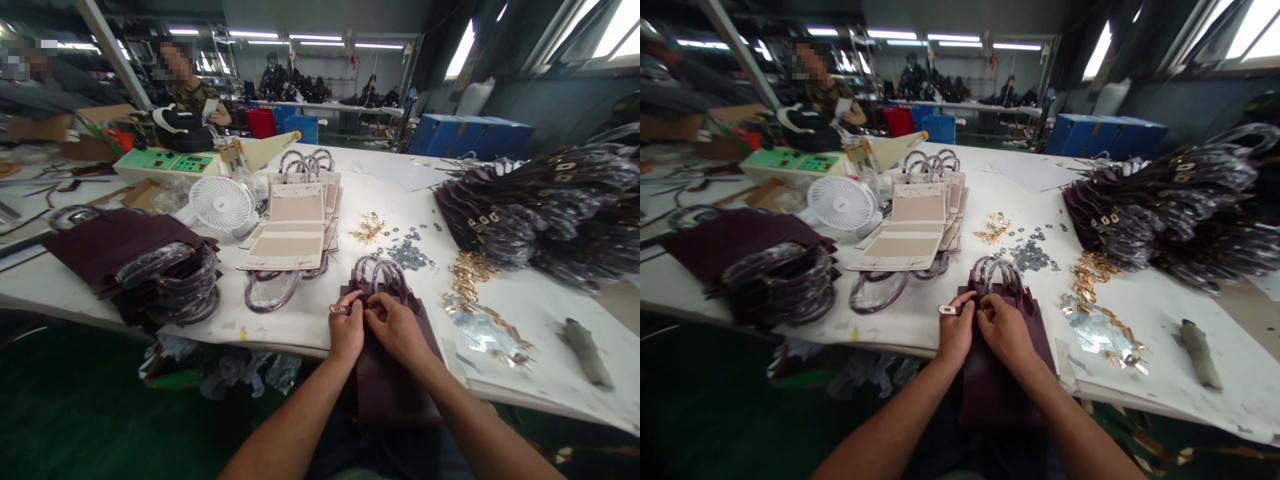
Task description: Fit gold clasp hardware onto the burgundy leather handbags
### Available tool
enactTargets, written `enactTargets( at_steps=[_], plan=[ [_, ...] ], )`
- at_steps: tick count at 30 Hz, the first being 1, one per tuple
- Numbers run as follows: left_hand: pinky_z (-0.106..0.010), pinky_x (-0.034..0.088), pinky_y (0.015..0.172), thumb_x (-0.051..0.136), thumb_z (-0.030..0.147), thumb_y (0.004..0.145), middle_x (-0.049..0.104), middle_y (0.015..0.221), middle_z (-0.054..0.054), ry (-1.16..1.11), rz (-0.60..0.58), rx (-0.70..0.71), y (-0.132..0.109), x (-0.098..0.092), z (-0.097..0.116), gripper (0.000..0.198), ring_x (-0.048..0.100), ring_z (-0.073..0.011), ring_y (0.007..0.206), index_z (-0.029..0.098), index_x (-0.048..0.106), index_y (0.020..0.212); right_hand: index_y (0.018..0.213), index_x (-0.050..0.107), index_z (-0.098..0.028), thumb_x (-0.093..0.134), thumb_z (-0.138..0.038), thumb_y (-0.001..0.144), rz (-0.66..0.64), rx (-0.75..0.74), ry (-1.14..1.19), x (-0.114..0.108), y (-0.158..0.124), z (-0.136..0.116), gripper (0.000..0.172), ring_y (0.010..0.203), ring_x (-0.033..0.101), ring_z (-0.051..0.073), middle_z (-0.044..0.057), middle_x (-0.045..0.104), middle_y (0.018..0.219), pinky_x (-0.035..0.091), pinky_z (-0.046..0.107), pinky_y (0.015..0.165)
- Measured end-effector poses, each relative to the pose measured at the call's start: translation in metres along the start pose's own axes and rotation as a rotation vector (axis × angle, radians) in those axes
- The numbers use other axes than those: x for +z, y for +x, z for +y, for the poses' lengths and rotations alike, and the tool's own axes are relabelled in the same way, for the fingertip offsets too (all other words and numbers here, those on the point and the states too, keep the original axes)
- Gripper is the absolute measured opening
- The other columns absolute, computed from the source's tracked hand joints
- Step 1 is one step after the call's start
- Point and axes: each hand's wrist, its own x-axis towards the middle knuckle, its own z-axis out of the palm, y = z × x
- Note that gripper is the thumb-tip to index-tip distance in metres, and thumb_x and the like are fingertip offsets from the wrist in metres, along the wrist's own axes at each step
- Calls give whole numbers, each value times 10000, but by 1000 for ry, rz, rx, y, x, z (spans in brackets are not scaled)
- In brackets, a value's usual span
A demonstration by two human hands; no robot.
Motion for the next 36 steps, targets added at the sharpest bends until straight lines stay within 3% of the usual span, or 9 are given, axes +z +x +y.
enactTargets(
  at_steps=[13, 21, 27, 33, 36],
  plan=[
    [-391, 505, 1015, 562, 253, 925, 764, 1072, -65, 67, 16, 37, -2, -1, 0, 249, 689, -230, 1056, 203, 762, 1065, 964, 686, -249, 566, -326, 906, -120, -27, -32, -7, 7, 2, 154, 671, 625, 193, -16, 664, 731, 455, 306, 661],
    [-371, 497, 1005, 551, 250, 950, 747, 1081, -57, 115, 10, 127, -2, -2, 2, 241, 675, -218, 1060, 223, 757, 1071, 1074, 666, -224, 567, -388, 929, -7, 40, 104, 0, -1, 7, 240, 715, 664, 197, 20, 722, 841, 492, 303, 671],
    [-382, 500, 1007, 566, 245, 931, 758, 1060, -57, 78, 38, 59, -1, -1, -2, 228, 681, -226, 1045, 212, 758, 1050, 972, 688, -240, 543, -354, 928, -54, -31, 13, -3, 4, 6, 190, 683, 639, 193, 10, 704, 789, 463, 303, 664],
    [-371, 506, 995, 557, 235, 937, 756, 1051, -51, 87, 0, 121, 0, -2, -2, 229, 682, -223, 1042, 229, 766, 1032, 936, 679, -240, 550, -349, 924, -72, -27, 0, -3, 8, 5, 169, 691, 647, 192, 0, 699, 784, 449, 303, 663],
    [-372, 504, 999, 553, 258, 957, 752, 1074, -56, 93, -25, 152, 0, -4, -1, 232, 678, -223, 1065, 229, 763, 1053, 1029, 630, -232, 592, -371, 911, -64, 43, 96, -2, 10, 8, 186, 643, 656, 187, -25, 676, 730, 467, 301, 641]
  ],
)
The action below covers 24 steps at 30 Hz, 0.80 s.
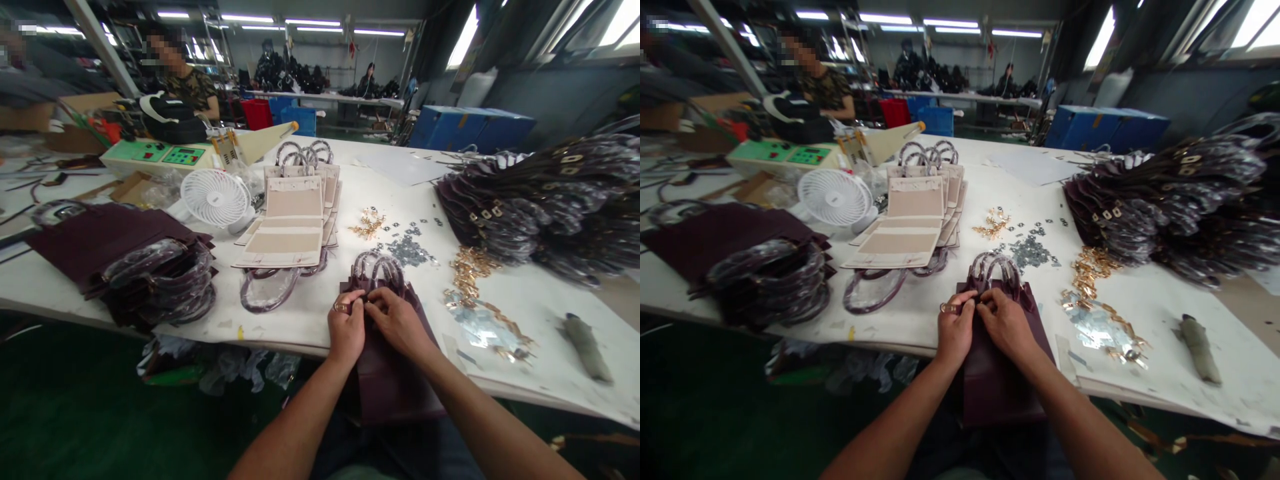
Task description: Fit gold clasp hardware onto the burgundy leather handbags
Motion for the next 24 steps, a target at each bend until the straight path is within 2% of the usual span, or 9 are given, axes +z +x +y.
enactTargets(
  at_steps=[4, 8, 13, 16, 18, 20, 22, 24],
  plan=[
    [-384, 495, 1026, 566, 326, 970, 750, 1117, -66, -34, -28, -9, 0, -2, -3, 249, 678, -233, 1091, 225, 759, 1091, 1077, 578, -229, 641, -399, 891, 6, 71, 189, -2, 2, 8, 260, 543, 652, 165, -64, 637, 664, 490, 279, 578],
    [-405, 489, 1039, 606, 406, 944, 748, 1145, -77, -58, -28, -72, 5, 0, -8, 299, 676, -255, 1108, 210, 753, 1115, 1033, 595, -229, 653, -397, 880, -64, 56, 408, -6, 2, 11, 235, 613, 698, 179, -32, 680, 740, 541, 279, 581],
    [-423, 487, 1044, 634, 448, 899, 750, 1141, -77, 8, -17, -120, 15, 7, -6, 343, 669, -282, 1123, 207, 750, 1112, 862, 663, -263, 681, -320, 853, 97, 55, 394, -5, 3, 3, 60, 583, 688, 187, -34, 679, 668, 550, 300, 586],
    [-425, 494, 1026, 630, 464, 884, 743, 1136, -75, 38, -6, -124, 16, 11, -2, 360, 668, -285, 1111, 206, 729, 1115, 929, 724, -278, 692, -319, 867, 148, 56, 383, -14, -8, -6, 81, 648, 715, 190, -24, 726, 721, 561, 288, 623],
    [-429, 497, 1009, 627, 486, 881, 737, 1124, -70, 61, 16, -134, 15, 12, 0, 381, 668, -283, 1089, 212, 714, 1130, 977, 739, -298, 687, -353, 888, 220, 37, 290, -32, -23, -3, 116, 725, 729, 200, -14, 756, 807, 576, 290, 658],
    [-436, 496, 997, 631, 506, 876, 729, 1114, -65, 107, 42, -134, 16, 13, 0, 405, 666, -283, 1070, 215, 704, 1149, 970, 739, -310, 663, -378, 908, 339, 17, 145, -59, -43, 13, 119, 773, 720, 207, -11, 757, 862, 581, 310, 700],
    [-439, 508, 972, 644, 523, 863, 718, 1107, -68, 141, 53, -108, 18, 15, 0, 442, 670, -275, 1026, 206, 687, 1170, 923, 735, -290, 657, -371, 901, 451, 30, 24, -95, -64, 43, 114, 771, 692, 210, -1, 740, 887, 559, 336, 732],
    [-440, 523, 953, 662, 527, 845, 691, 1130, -83, 198, 40, -19, 21, 18, 2, 477, 666, -268, 998, 192, 670, 1185, 913, 742, -257, 683, -347, 868, 507, 98, -100, -134, -85, 79, 117, 737, 660, 204, 26, 722, 945, 518, 347, 727]
  ],
)
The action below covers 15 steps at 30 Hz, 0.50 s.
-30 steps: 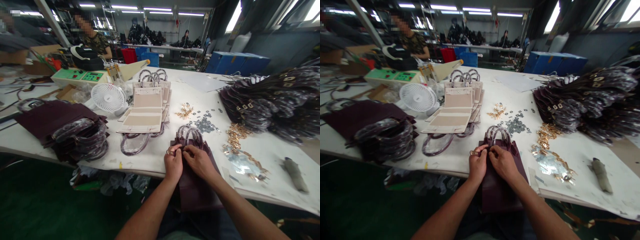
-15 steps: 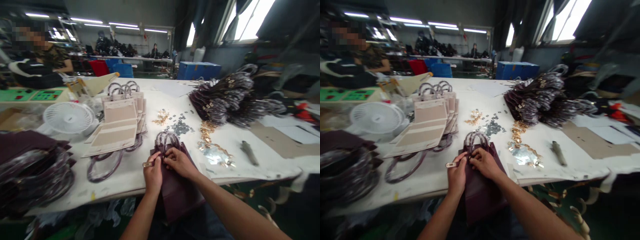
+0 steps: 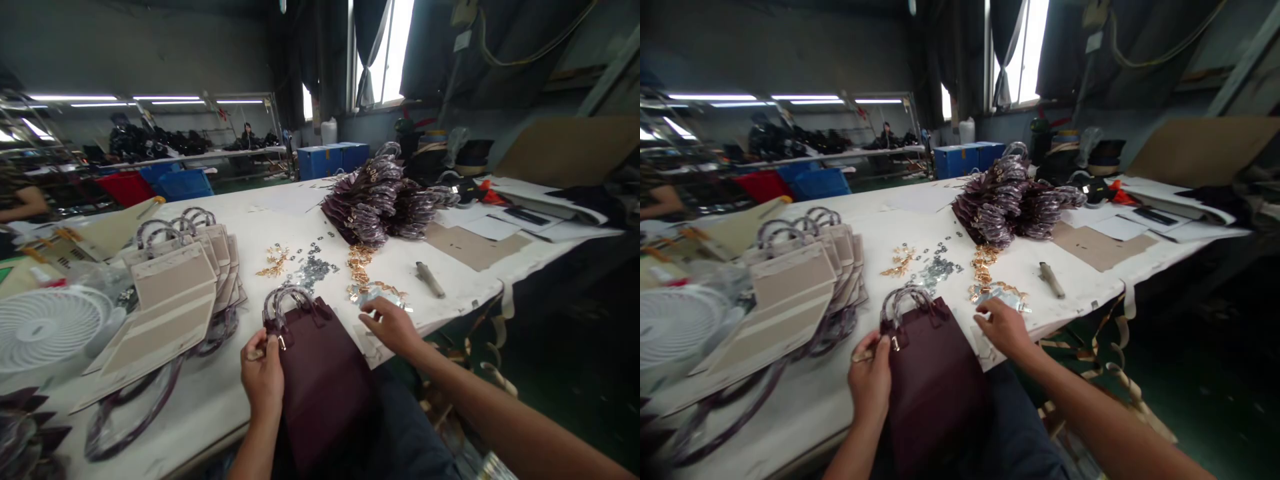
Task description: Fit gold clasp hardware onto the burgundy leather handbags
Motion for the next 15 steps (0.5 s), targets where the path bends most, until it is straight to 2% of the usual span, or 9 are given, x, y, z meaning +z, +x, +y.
enactTargets(
  at_steps=[3, 5, 8, 10, 13, 15],
  plan=[
    [-486, 495, 1019, 667, 484, 842, 648, 1173, -114, 178, -3, 264, 3, 4, 11, 462, 617, -303, 1090, 182, 651, 1192, 1029, 763, -268, 660, -361, 899, -24, 63, -405, -43, 5, 53, 190, 828, 668, 207, 49, 697, 1118, 463, 318, 705],
    [-514, 452, 1076, 657, 430, 866, 631, 1200, -128, 285, -13, 456, 3, 5, 24, 427, 569, -327, 1174, 185, 627, 1214, 1047, 770, -288, 618, -394, 946, -93, 65, -554, -55, 6, 73, 211, 921, 665, 227, 55, 682, 1139, 436, 306, 692],
    [-496, 457, 1075, 648, 343, 910, 614, 1234, -132, 345, -60, 670, -1, 4, 47, 397, 554, -314, 1199, 190, 579, 1271, 1001, 770, -289, 568, -401, 984, -148, -25, -645, -54, 9, 79, 231, 988, 638, 241, 58, 668, 1053, 417, 304, 705],
    [-467, 477, 1057, 641, 286, 932, 622, 1214, -111, 359, -141, 760, -4, 4, 60, 331, 572, -285, 1172, 206, 588, 1248, 979, 755, -278, 583, -371, 970, -165, -85, -649, -48, 11, 76, 196, 963, 630, 230, 49, 661, 996, 409, 300, 705],
    [-412, 506, 1021, 631, 208, 938, 644, 1153, -67, 388, -336, 796, -4, 9, 72, 205, 602, -240, 1114, 233, 637, 1141, 975, 724, -278, 632, -339, 919, -226, -98, -563, -39, 12, 71, 123, 832, 630, 195, 13, 660, 923, 405, 293, 670],
    [-392, 513, 1014, 627, 180, 933, 652, 1150, -56, 429, -449, 789, 0, 16, 75, 188, 605, -227, 1112, 233, 652, 1112, 1032, 717, -285, 605, -318, 926, -254, -124, -451, -31, 11, 69, 157, 808, 639, 183, 8, 675, 954, 437, 296, 696]
  ],
)
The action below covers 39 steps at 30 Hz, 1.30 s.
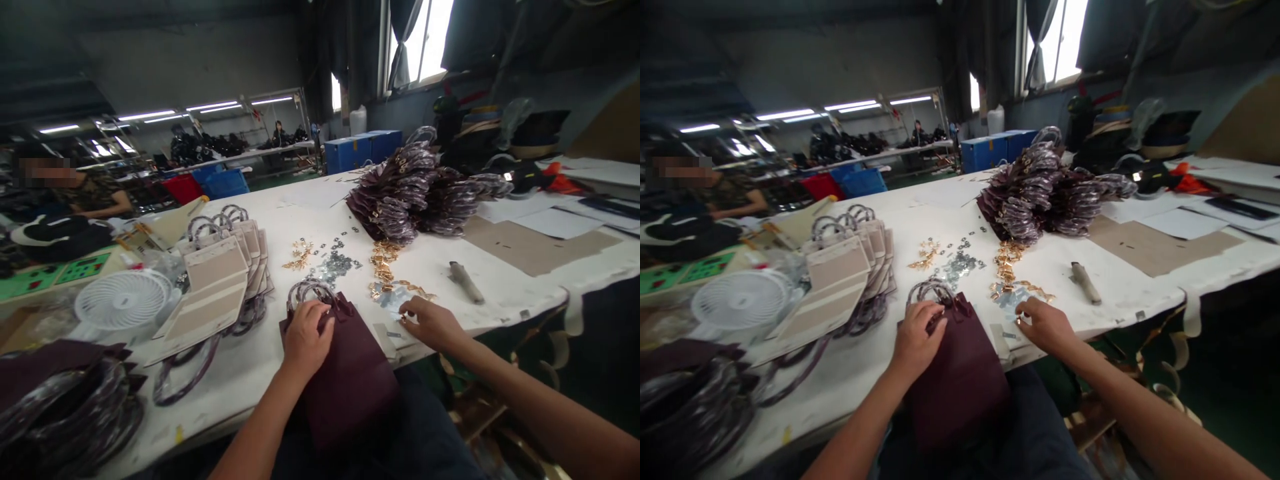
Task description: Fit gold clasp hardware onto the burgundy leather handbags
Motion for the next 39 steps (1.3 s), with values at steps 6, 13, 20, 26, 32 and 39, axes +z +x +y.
enactTargets(
  at_steps=[6, 13, 20, 26, 32, 39],
  plan=[
    [-425, 461, 1073, 512, 196, 998, 639, 1306, -70, 171, -308, 85, 36, 20, -8, 266, 543, -248, 1227, 196, 644, 1230, 1210, 689, -238, 427, -238, 1010, -98, -224, -10, 13, -8, -26, 330, 1041, 626, 262, 92, 679, 1089, 496, 362, 864],
    [-481, 423, 971, 542, 253, 979, 676, 1252, -81, 356, -566, 250, 62, 34, -17, 236, 524, -302, 1195, 210, 653, 1182, 1262, 651, -224, 448, -266, 1015, -133, -292, -44, 5, -22, -30, 322, 1128, 578, 294, 122, 626, 1274, 478, 453, 975],
    [-457, 396, 975, 639, 312, 953, 694, 1126, -52, 343, -625, 290, 77, 40, -31, 132, 524, -285, 1180, 237, 669, 1057, 1135, 699, -259, 456, -272, 1028, -238, -264, 32, 0, -6, -25, 266, 1041, 601, 248, 93, 636, 1124, 489, 373, 882],
    [-433, 396, 968, 677, 339, 932, 680, 1092, -45, 327, -644, 318, 83, 37, -35, 115, 525, -269, 1157, 238, 670, 987, 961, 651, -224, 589, -186, 899, -319, -253, 141, -10, 1, -29, 96, 875, 614, 207, 45, 647, 968, 443, 314, 758],
    [-385, 422, 912, 681, 343, 929, 685, 1075, -39, 269, -685, 331, 88, 33, -32, 113, 545, -256, 1124, 243, 688, 982, 812, 650, -219, 697, -256, 816, -279, 29, 602, -7, 6, -56, 60, 712, 584, 171, -10, 666, 776, 415, 269, 644],
    [-353, 439, 839, 736, 324, 877, 725, 972, -18, 233, -826, 353, 102, 31, -21, 65, 598, -246, 1047, 269, 744, 912, 853, 669, -227, 689, -349, 867, -83, 79, 910, 51, 11, -133, 124, 776, 617, 196, -2, 690, 828, 450, 290, 704]
  ],
)
